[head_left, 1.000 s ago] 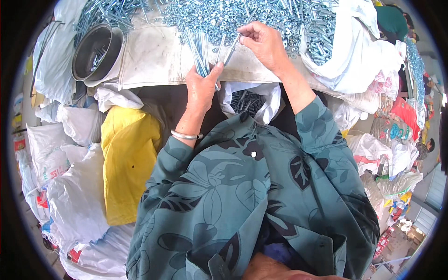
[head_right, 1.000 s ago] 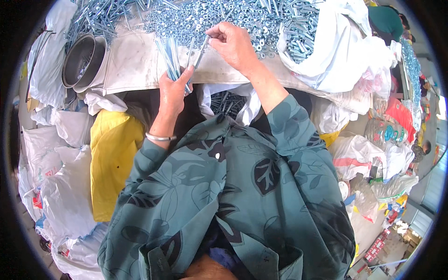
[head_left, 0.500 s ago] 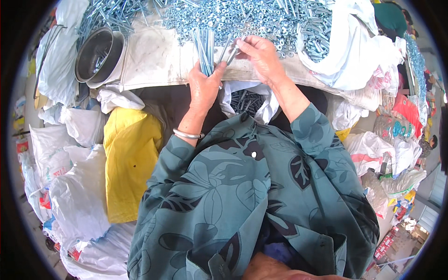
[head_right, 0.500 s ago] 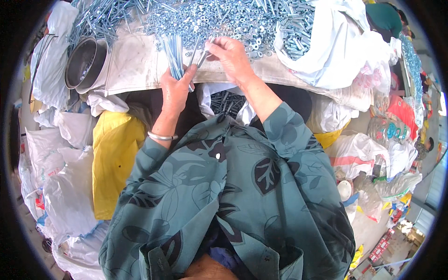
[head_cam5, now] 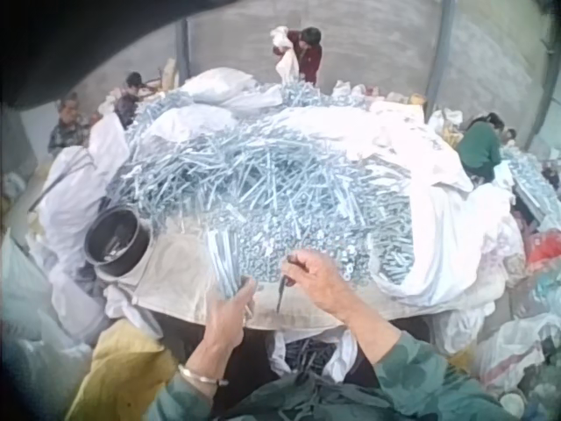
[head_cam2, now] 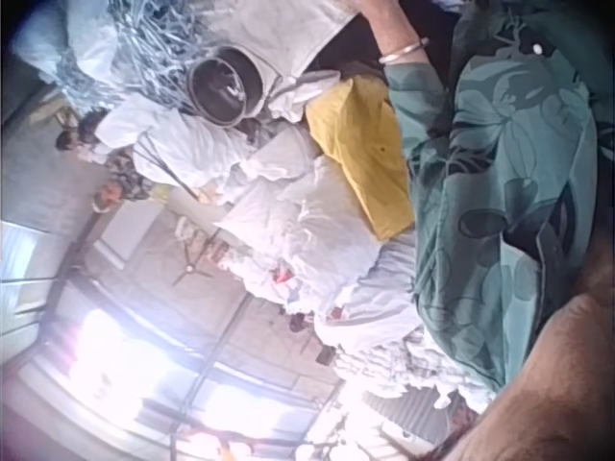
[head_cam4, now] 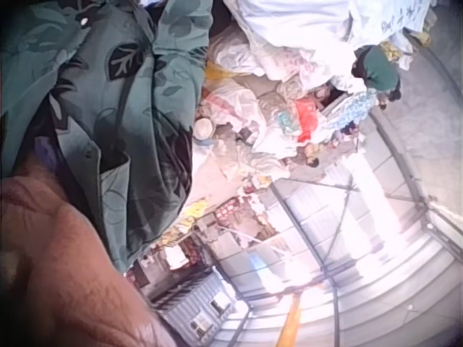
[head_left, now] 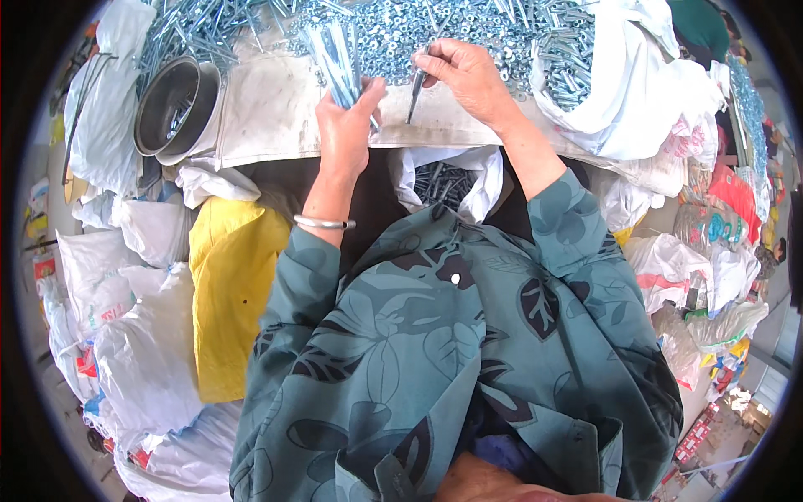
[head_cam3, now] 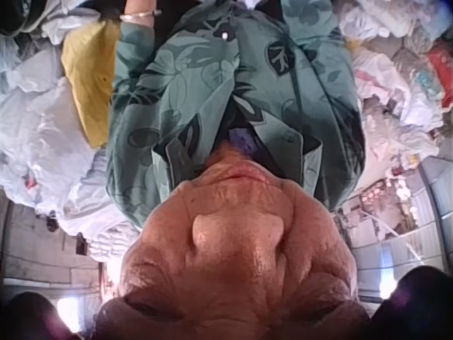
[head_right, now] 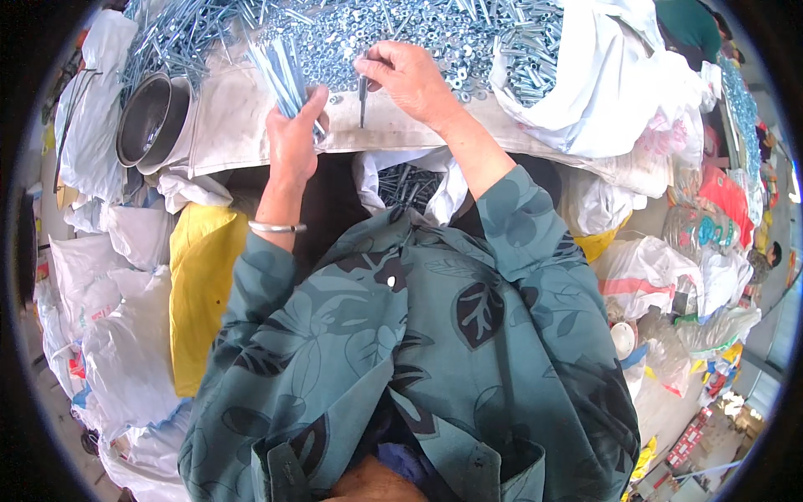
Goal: The person assembles hardware fasteners by picking up metal washers and nuts from a table and sliding them onto metal bolts by hand while holding a bundle of bolts.
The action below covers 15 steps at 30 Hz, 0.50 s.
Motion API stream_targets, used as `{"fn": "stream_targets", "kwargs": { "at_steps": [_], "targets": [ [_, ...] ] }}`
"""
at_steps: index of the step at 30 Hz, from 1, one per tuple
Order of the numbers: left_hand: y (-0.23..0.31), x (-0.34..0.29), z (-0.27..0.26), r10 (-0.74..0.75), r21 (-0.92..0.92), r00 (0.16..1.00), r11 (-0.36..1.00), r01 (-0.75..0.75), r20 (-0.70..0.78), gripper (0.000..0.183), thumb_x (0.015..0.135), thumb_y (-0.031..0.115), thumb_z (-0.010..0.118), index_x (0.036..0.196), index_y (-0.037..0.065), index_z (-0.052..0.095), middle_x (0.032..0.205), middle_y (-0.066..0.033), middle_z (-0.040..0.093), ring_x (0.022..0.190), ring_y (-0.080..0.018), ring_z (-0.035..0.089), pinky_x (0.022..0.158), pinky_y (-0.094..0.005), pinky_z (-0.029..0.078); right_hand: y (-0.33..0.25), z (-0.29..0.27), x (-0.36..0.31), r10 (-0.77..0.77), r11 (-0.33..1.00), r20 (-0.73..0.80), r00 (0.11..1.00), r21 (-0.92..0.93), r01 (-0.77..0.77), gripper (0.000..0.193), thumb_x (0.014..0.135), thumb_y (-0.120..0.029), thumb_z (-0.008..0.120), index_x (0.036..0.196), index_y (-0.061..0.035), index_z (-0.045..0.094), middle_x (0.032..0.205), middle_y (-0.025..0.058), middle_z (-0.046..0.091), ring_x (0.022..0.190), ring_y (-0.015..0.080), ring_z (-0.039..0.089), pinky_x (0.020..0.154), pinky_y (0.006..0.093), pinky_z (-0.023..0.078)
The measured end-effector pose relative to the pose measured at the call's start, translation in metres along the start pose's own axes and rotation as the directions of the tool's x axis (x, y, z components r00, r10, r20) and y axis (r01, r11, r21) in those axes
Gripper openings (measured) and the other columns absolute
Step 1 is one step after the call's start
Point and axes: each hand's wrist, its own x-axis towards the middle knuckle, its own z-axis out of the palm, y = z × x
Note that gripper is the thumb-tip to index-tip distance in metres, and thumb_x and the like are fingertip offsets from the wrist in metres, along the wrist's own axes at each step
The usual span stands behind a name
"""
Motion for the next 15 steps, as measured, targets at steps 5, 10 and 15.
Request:
{"fn": "stream_targets", "kwargs": {
  "at_steps": [5, 10, 15],
  "targets": [
    [0.022, 0.020, 0.012, 0.112, -0.006, 0.980, 0.994, -0.112, 0.162, 0.017, 0.083, 0.013, 0.074, 0.091, 0.000, 0.065, 0.065, -0.0012, 0.059, 0.053, -0.0067, 0.051, 0.048, -0.0224, 0.038, 0.015, 0.001, 0.009, 0.044, 0.982, -0.004, 0.999, 0.186, -0.042, 0.026, 0.092, -0.022, 0.066, 0.097, 0.0023, 0.070, 0.084, 0.0072, 0.070, 0.075, 0.0125, 0.066, 0.070, 0.0259, 0.053],
    [0.020, 0.034, 0.016, 0.146, -0.038, 0.972, 0.989, -0.142, 0.181, 0.017, 0.083, 0.014, 0.075, 0.092, 0.002, 0.066, 0.067, -0.0007, 0.060, 0.054, -0.0070, 0.053, 0.047, -0.0226, 0.036, 0.024, -0.008, 0.017, 0.076, 0.966, 0.041, 0.996, 0.243, -0.084, 0.025, 0.096, -0.021, 0.062, 0.102, 0.0024, 0.068, 0.092, 0.0078, 0.069, 0.083, 0.0149, 0.066, 0.077, 0.0285, 0.054],
    [0.018, 0.036, 0.014, 0.136, -0.038, 0.974, 0.991, -0.131, 0.180, 0.018, 0.082, 0.014, 0.076, 0.093, 0.004, 0.066, 0.071, -0.0002, 0.061, 0.056, -0.0074, 0.054, 0.045, -0.0232, 0.034, 0.015, -0.012, 0.023, 0.087, 0.951, 0.069, 0.994, 0.290, -0.104, 0.027, 0.097, -0.022, 0.060, 0.105, 0.0036, 0.066, 0.093, 0.0094, 0.069, 0.084, 0.0169, 0.067, 0.079, 0.0301, 0.053]
  ]
}}
